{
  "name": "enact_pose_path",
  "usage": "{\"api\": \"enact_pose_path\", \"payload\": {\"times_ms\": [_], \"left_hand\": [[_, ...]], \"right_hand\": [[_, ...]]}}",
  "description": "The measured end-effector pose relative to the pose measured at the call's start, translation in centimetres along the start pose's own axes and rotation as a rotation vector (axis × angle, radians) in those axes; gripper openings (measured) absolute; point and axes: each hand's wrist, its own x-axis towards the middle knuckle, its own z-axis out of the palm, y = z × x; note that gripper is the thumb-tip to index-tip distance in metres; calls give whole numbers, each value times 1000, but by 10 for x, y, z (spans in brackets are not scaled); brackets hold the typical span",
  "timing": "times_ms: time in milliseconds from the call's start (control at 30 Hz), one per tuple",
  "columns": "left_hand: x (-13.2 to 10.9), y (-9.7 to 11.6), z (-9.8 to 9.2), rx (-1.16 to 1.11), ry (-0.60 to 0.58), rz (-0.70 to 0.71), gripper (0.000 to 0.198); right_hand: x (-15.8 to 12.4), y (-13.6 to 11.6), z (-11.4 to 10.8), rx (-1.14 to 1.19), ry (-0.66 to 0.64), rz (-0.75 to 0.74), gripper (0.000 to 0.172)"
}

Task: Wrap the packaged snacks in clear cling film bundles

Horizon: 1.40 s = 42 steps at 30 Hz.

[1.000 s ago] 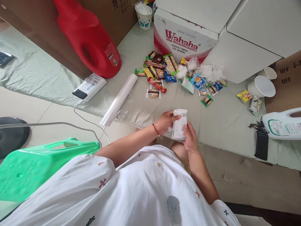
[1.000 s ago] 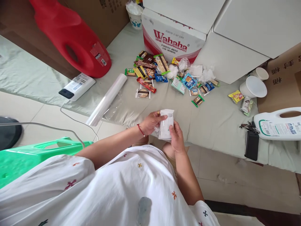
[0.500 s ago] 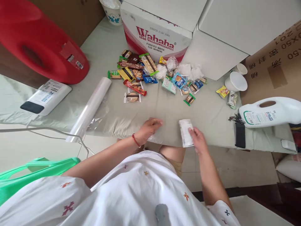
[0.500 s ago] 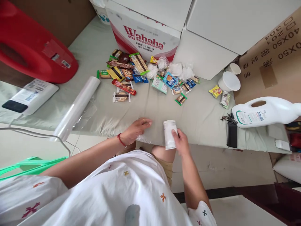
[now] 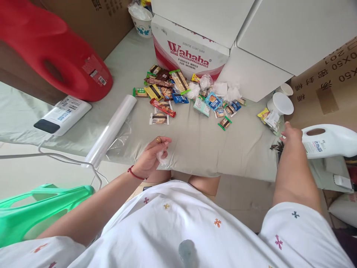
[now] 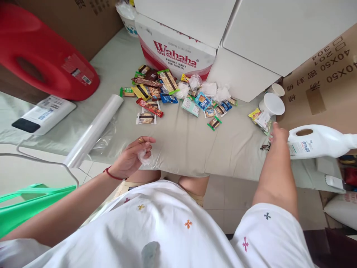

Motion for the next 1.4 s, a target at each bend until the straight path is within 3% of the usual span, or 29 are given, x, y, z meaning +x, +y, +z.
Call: {"api": "enact_pose_path", "payload": {"times_ms": [100, 200, 333, 400, 467, 600, 733, 833, 1000, 1133, 1267, 1400], "left_hand": [[4, 0, 2, -158, -50, 15, 37], [11, -7, 8, -220, -106, -17, 47], [25, -22, 26, -222, -205, -38, 47], [31, -31, 34, -213, -266, -73, 48], [34, -39, 40, -194, -326, -99, 49], [30, -51, 41, -149, -365, 4, 43], [28, -55, 28, -181, -267, 51, 53], [31, -58, 16, -188, -216, -7, 51], [36, -61, 12, -169, -121, -8, 45], [34, -54, 15, -150, -181, -52, 49], [30, -48, 16, -58, -193, 22, 51], [26, -43, 16, 106, -195, 178, 47]], "right_hand": [[-46, 19, 19, -11, 173, 74, 29], [-126, 40, 54, 15, 134, 63, 27], [-249, 32, 103, 137, -390, 49, 34], [-293, 15, 125, 252, -549, 112, 37], [-318, -3, 147, 396, -643, 209, 44], [-330, -21, 184, 477, -749, 296, 45], [-325, -20, 201, 459, -710, 276, 38], [-328, -20, 203, 436, -690, 223, 34], [-347, -21, 202, 221, -662, -87, 44], [-350, -12, 201, 228, -614, 1, 29], [-342, -9, 195, 375, -675, 127, 30], [-335, -17, 191, 300, -662, -59, 30]]}}
